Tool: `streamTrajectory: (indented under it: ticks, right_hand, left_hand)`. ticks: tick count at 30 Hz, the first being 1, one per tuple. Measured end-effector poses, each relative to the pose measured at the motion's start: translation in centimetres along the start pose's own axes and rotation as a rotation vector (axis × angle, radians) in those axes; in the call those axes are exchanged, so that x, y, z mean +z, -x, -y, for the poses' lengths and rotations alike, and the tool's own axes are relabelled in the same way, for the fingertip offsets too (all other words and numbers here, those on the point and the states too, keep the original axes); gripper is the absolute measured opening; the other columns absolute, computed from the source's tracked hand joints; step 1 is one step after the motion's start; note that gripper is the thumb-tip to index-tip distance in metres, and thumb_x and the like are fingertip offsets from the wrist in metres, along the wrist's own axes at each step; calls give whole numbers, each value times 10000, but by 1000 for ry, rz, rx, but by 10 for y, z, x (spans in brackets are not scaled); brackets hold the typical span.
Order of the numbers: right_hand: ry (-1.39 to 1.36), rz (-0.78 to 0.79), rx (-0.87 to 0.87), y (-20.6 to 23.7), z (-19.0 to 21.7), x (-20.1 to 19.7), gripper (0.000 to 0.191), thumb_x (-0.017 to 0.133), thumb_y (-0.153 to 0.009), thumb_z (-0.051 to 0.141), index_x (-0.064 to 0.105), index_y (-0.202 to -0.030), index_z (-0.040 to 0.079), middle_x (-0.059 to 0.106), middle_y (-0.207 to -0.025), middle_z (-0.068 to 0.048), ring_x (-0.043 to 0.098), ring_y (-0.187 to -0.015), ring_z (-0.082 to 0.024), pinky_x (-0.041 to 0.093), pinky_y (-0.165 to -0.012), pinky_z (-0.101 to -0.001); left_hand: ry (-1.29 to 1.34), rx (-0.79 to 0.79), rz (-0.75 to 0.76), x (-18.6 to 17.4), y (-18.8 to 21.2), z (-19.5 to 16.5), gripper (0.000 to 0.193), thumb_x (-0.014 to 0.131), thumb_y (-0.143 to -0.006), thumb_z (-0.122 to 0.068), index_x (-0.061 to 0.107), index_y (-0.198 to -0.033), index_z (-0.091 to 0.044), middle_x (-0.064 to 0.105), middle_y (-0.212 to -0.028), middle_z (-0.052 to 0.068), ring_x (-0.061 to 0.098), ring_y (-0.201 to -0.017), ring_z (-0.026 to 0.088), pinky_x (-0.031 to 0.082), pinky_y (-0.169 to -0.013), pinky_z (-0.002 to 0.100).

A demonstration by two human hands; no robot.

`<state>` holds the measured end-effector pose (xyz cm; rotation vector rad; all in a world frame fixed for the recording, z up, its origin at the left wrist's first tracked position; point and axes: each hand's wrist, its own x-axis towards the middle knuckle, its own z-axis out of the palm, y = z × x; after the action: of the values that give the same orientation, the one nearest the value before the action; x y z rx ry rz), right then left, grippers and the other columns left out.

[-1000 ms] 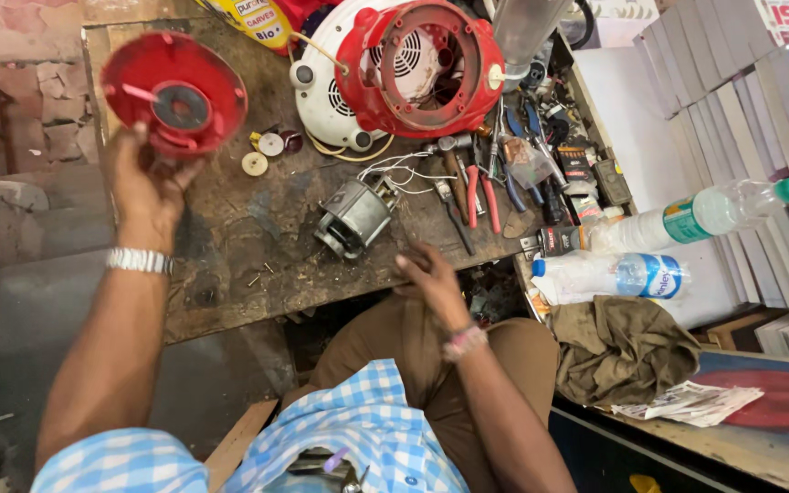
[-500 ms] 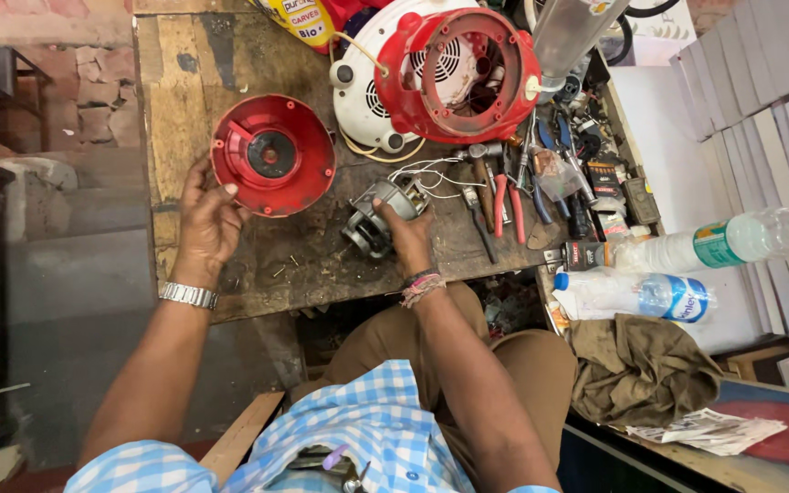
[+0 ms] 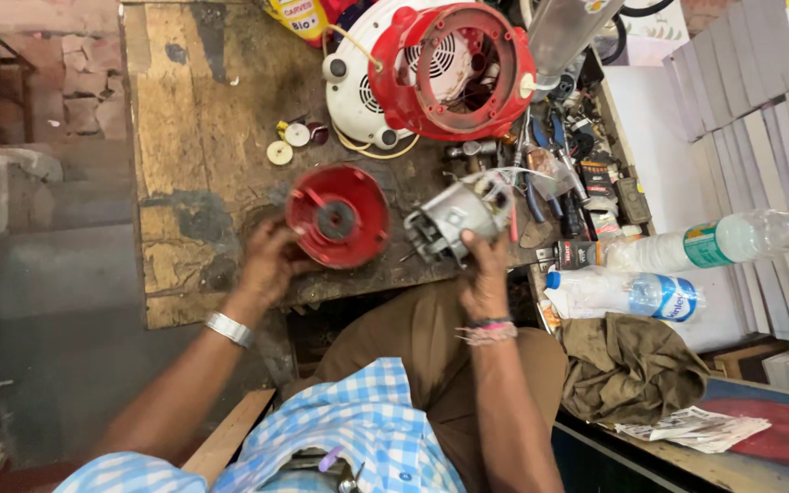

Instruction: The person sits on the floor and works on a disassembled electric motor. They use a screwdriver to tighten screws on the motor housing, adjust internal components, and connect wires. The person repeatedly picks up and sets down the motor and tools while performing the repair.

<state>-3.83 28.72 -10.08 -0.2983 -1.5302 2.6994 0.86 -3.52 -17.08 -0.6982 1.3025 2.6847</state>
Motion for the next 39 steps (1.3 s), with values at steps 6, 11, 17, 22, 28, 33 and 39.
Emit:
streamTrajectory:
  ticks: [6, 11, 17, 22, 28, 33, 39]
  right_hand:
    - [-18, 73, -262, 0, 37, -14, 1001, 821, -783, -43, 247, -1597, 52, 507, -1485, -166, 540, -1350, -312, 454, -1162, -430]
    - [371, -54, -441, -8, 17, -25, 1201, 918, -728, 16, 137, -1639, 58, 363, -1591, -171, 430, -1425, -298, 357, -1207, -402]
    - [615, 111, -533, -9, -5, -3, 1300, 978, -676, 211, 103, -1615, 4, 401, -1553, -194, 484, -1408, -296, 421, -1199, -399]
    - [920, 203, -701, -13, -20, 23, 1235, 1002, -647, 199, 227, -1586, -6, 440, -1537, -225, 503, -1415, -333, 438, -1195, -403]
    - [929, 192, -687, -21, -35, 24, 1193, 997, -648, 224, 264, -1560, -11, 468, -1490, -205, 529, -1385, -323, 453, -1186, -389]
    - [968, 126, -678, -28, -38, 11, 1192, 999, -664, 219, 256, -1558, -45, 435, -1509, -233, 497, -1396, -345, 423, -1200, -402]
    - [1048, 59, -649, -20, -48, 2, 1223, 987, -645, 236, 217, -1547, -58, 484, -1441, -262, 553, -1315, -357, 467, -1128, -406]
  left_hand:
    - [-29, -106, 63, 51, -24, 42, 350, 686, -915, -166, 601, -1227, -34, 690, -1155, 92, 696, -1037, 225, 646, -800, 528]
    - [-146, -88, 119, 82, -42, 47, 322, 679, -922, -140, 666, -1224, -27, 737, -1106, 92, 730, -967, 219, 652, -811, 486]
    - [-258, -69, 57, 95, -42, 35, 294, 673, -960, -157, 694, -1225, -30, 745, -1086, 74, 720, -915, 171, 632, -715, 369]
    - [-224, -63, 89, 90, -44, 33, 292, 682, -944, -154, 708, -1203, -21, 759, -1081, 79, 732, -885, 173, 641, -706, 351]
    - [-303, -54, 108, 82, -56, 38, 309, 692, -949, -150, 718, -1240, -48, 761, -1087, 78, 730, -889, 152, 617, -723, 301]
    - [-755, 292, -72, 59, -63, 26, 257, 701, -984, -210, 751, -1190, -64, 776, -1066, 94, 724, -927, 210, 594, -816, 384]
    - [-1499, 1012, -390, -3, -105, -93, 471, 531, -1055, -120, 471, -1487, 57, 479, -1533, 316, 414, -1452, 481, 289, -1266, 536]
